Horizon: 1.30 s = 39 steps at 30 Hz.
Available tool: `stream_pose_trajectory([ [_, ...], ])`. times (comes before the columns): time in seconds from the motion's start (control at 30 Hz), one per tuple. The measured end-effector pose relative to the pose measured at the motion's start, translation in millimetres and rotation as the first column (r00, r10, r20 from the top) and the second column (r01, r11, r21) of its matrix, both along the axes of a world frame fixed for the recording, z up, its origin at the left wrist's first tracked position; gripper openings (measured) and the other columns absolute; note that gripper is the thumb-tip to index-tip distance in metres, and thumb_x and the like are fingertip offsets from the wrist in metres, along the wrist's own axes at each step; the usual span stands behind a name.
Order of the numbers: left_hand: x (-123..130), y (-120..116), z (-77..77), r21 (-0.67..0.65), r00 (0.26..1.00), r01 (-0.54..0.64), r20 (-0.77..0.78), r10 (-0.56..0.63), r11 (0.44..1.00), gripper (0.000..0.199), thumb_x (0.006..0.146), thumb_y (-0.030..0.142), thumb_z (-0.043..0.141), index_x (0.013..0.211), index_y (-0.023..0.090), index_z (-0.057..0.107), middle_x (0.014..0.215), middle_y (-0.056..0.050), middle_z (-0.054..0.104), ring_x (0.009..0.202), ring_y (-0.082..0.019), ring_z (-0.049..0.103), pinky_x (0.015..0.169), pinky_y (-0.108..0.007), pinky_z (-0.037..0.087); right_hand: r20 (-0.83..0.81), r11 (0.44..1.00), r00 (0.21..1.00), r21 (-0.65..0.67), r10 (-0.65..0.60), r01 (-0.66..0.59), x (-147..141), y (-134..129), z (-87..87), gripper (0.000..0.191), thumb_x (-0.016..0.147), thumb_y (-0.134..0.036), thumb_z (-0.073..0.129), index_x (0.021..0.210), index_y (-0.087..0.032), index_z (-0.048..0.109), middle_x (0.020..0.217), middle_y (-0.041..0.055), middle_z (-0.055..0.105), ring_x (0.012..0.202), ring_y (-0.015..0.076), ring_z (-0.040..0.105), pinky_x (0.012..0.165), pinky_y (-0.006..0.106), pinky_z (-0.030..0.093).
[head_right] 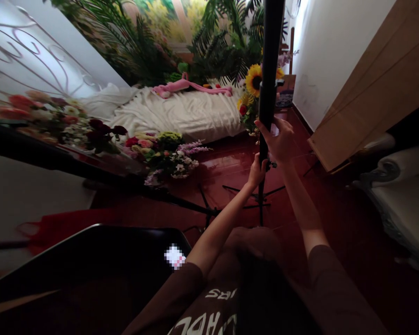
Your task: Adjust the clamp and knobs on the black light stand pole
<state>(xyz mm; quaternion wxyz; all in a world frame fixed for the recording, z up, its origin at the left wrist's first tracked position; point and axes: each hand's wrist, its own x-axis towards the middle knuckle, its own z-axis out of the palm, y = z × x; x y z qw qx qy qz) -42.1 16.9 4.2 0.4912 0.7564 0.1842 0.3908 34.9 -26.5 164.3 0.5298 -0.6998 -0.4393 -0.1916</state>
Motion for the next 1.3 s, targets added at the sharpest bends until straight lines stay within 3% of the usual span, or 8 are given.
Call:
stream_pose_trajectory([
  [0.27,-1,0,-1.6,0.009,1.0,-0.011,0.013,0.011,1.0,0.035,0.094,0.04,0.043,0.124,0.022,0.044,0.095,-0.007,0.064,0.077,-0.014,0.062,0.072,-0.027,0.048,0.007,0.99,0.993,-0.072,0.119,-0.118,7,-27,-9.9,0.044,0.089,-0.058,0.052,0.113,-0.024,0.065,0.108,0.0055,0.068,0.103,0.0219,0.064,0.092,0.04,0.051],
  [0.4,1,1,-4.4,0.006,1.0,-0.002,0.022,0.002,1.0,0.035,0.094,0.041,0.043,0.123,0.022,0.045,0.097,-0.007,0.064,0.079,-0.014,0.062,0.073,-0.027,0.048,0.023,0.946,0.98,-0.265,0.199,-0.186,10,-61,-45.8,0.038,0.088,-0.054,0.056,0.111,-0.025,0.067,0.109,0.0063,0.069,0.105,0.0235,0.062,0.093,0.044,0.05],
  [0.5,1,1,-6.1,-0.009,1.0,-0.003,0.016,0.003,1.0,0.034,0.094,0.042,0.044,0.122,0.022,0.046,0.094,-0.006,0.065,0.079,-0.014,0.062,0.073,-0.027,0.048,-0.019,0.902,0.984,-0.397,0.178,-0.171,14,-84,-79.5,0.042,0.084,-0.055,0.061,0.111,-0.025,0.067,0.114,0.0079,0.068,0.111,0.0254,0.06,0.097,0.046,0.047],
  [0.63,1,1,-6.3,-0.026,1.0,0.001,0.005,-0.001,1.0,0.036,0.094,0.044,0.043,0.123,0.022,0.046,0.09,-0.005,0.065,0.078,-0.015,0.062,0.074,-0.027,0.048,-0.11,0.886,0.987,-0.437,0.119,-0.156,15,-99,-105.8,0.049,0.081,-0.058,0.063,0.115,-0.024,0.065,0.114,0.0094,0.067,0.108,0.0257,0.06,0.094,0.046,0.048],
  [0.87,-1,-1,-3.4,-0.045,1.0,0.02,0.002,-0.02,0.999,0.036,0.094,0.044,0.042,0.123,0.022,0.045,0.085,-0.003,0.064,0.073,-0.013,0.061,0.071,-0.026,0.048,-0.401,0.94,0.913,-0.278,0.075,-0.199,6,-89,-115.9,0.048,0.086,-0.063,0.051,0.102,-0.019,0.065,0.096,0.0086,0.07,0.084,0.0191,0.065,0.076,0.033,0.051],
  [1.1,-1,0,-3.6,-0.029,1.0,0.004,-0.014,-0.005,1.0,0.036,0.094,0.042,0.044,0.123,0.022,0.046,0.089,-0.005,0.065,0.076,-0.013,0.062,0.072,-0.026,0.048,-0.419,0.952,0.906,-0.254,0.053,-0.173,2,-86,-122.2,0.054,0.078,-0.067,0.059,0.104,-0.02,0.063,0.096,0.0073,0.069,0.079,0.0173,0.064,0.07,0.029,0.05],
  [1.23,-1,0,-3.0,-0.043,1.0,0.022,-0.018,-0.022,0.999,0.037,0.094,0.043,0.043,0.124,0.021,0.044,0.087,-0.004,0.065,0.072,-0.013,0.061,0.069,-0.026,0.047,-0.412,0.939,0.91,-0.329,-0.043,-0.105,2,-80,-116.7,0.056,0.082,-0.072,0.047,0.077,-0.019,0.065,0.074,0.0046,0.068,0.069,0.016,0.062,0.066,0.027,0.048],
  [1.3,-1,-1,-2.3,-0.042,1.0,0.02,-0.016,-0.021,0.999,0.037,0.094,0.043,0.043,0.124,0.021,0.045,0.087,-0.005,0.065,0.073,-0.014,0.062,0.07,-0.026,0.047,-0.504,0.923,0.857,-0.372,-0.109,-0.101,3,-74,-114.0,0.062,0.083,-0.074,0.042,0.063,-0.019,0.062,0.058,0.0032,0.063,0.057,0.0143,0.059,0.058,0.025,0.046],
])
